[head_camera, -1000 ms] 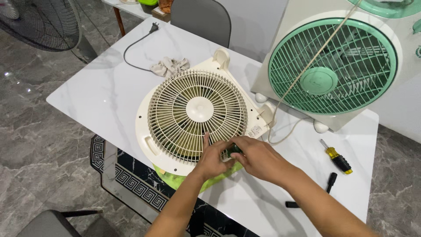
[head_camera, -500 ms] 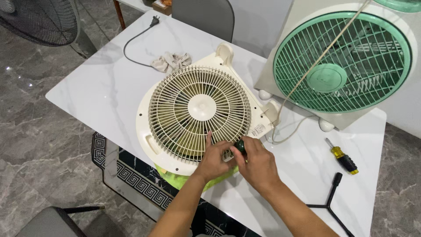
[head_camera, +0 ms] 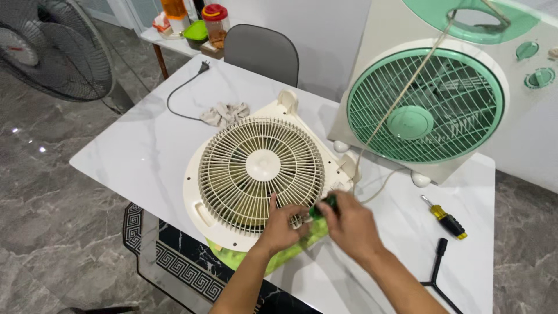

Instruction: The person uses a screwdriver to remove screws from the front grille of a small electric fan, then wipes the fan housing with a cloth. The person then moves to a larger standing fan and begins unscrewing its front grille. The video ends before the task is completed.

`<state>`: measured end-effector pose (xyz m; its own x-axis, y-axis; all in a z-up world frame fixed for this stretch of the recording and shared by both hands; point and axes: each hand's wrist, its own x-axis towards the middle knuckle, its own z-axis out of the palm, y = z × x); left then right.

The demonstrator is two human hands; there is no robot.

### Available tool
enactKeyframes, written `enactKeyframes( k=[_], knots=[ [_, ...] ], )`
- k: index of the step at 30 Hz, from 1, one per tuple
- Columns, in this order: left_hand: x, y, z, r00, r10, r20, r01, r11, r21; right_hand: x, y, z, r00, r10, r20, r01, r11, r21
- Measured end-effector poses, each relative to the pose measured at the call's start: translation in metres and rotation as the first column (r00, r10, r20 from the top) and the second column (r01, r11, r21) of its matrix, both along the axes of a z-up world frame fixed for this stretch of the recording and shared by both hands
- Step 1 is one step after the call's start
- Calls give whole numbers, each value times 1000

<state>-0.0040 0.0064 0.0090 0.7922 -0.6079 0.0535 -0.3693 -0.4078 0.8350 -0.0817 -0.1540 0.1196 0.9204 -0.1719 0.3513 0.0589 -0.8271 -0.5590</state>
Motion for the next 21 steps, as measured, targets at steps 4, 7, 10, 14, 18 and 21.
enactKeyframes(
  k=[4, 7, 10, 14, 18, 21],
  knots=[
    [-3, -5, -4, 999, 26, 43, -23, 998, -62, 0, -34, 7, 989, -130, -72, 142, 968, 206],
    [-2, -10, 2, 997, 69, 28, -69, 998, 6, 4, -70, 0, 969, -208, -132, 244, 751, 614],
    [-6, -18, 1, 991, 119, 59, -122, 991, 49, -2, -108, -28, 970, -224, -94, 169, 344, 924],
    [-12, -30, 2, 965, 159, 207, -183, 977, 105, -23, -139, -73, 976, -174, -132, 131, -19, 991],
    [-13, -39, 2, 935, 190, 298, -240, 960, 141, -43, -151, -106, 980, -84, -179, 157, -225, 962],
    [-14, -49, 5, 905, 199, 377, -285, 940, 189, -55, -158, -124, 984, 31, -175, 178, -233, 956]
  ],
)
